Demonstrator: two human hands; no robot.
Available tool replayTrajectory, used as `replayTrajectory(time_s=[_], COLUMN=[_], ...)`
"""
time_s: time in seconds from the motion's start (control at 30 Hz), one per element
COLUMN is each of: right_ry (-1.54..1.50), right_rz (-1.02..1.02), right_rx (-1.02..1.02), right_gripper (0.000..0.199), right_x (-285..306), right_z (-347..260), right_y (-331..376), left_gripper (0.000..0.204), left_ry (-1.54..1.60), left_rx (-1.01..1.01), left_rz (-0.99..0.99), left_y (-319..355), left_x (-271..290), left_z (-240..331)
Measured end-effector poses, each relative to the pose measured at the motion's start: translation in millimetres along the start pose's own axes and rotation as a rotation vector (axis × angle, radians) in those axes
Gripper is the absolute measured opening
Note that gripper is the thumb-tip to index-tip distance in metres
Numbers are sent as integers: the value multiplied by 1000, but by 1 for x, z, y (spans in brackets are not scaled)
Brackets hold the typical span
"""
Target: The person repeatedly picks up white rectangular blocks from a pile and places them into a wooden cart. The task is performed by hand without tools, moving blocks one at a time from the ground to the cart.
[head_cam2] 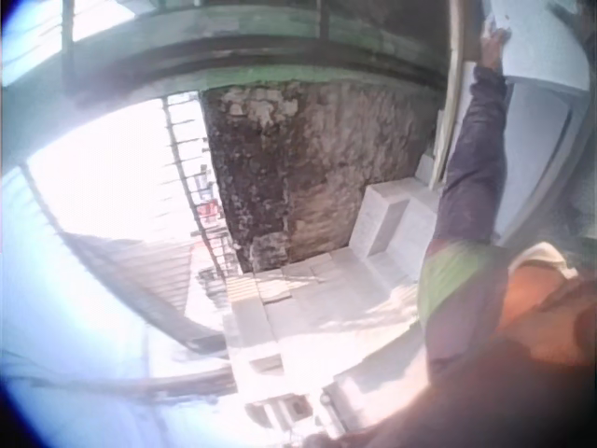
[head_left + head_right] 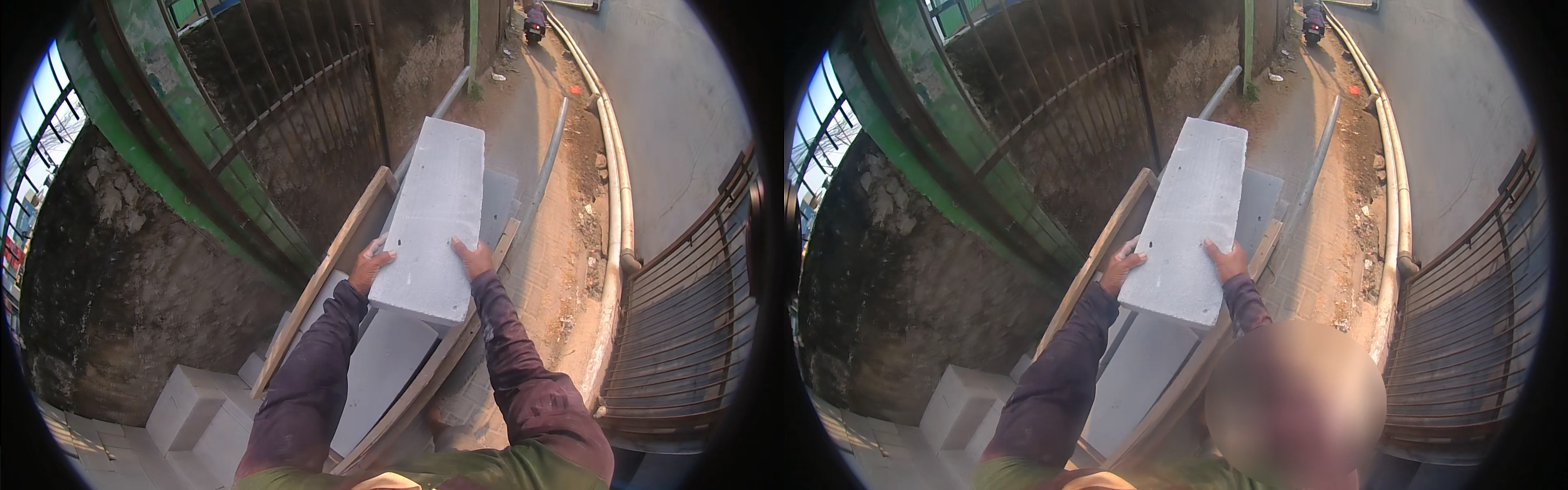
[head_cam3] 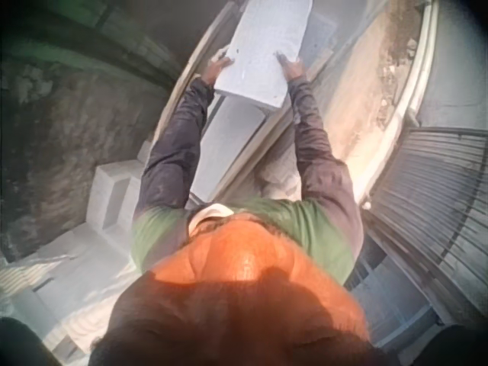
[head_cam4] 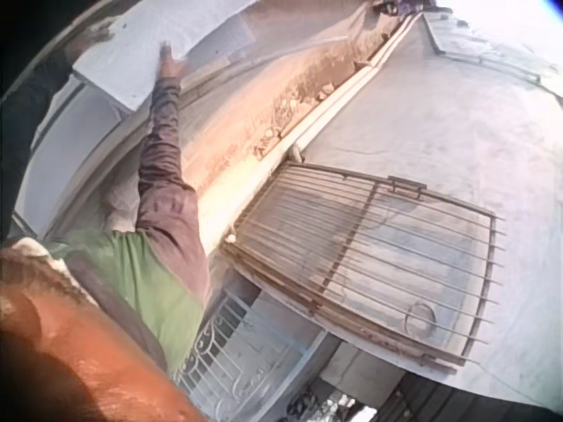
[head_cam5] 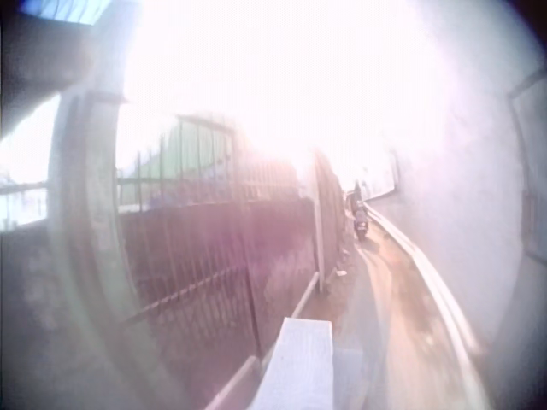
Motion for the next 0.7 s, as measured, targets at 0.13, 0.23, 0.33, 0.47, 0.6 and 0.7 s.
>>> replayTrajectory(time_s=[0.13,0.23,0.33,0.47,0.6,0.7], right_ry=[52,72,225,270,303,426], right_rz=[106,181,256,288,270,288], right_rx=[42,5,-27,-67,-56,-60], right_gripper=[62,74,88,100,105,105], right_x=[23,25,7,-27,-56,-74], right_z=[39,67,94,124,149,165], right_y=[-45,-59,-61,-49,-37,-34], left_gripper=[70,73,75,75,73,76], left_ry=[-64,-131,-278,-618,-749,-991], left_rx=[105,193,234,181,147,199], left_rz=[-79,-95,11,86,508,732], left_y=[-66,-96,-117,-105,-15,77], left_x=[-3,8,51,93,129,115], left_z=[-15,-28,-41,-46,-88,-163])
Point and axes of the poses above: each hand's wrist, its own y-axis away from the middle knuckle, its own x-axis out of the back of the hand, z = x × y, the point moved 10 cm from there along -y, towards the middle knuckle, and after that the axes turned 11 degrees about x, right-handed, at the moved point
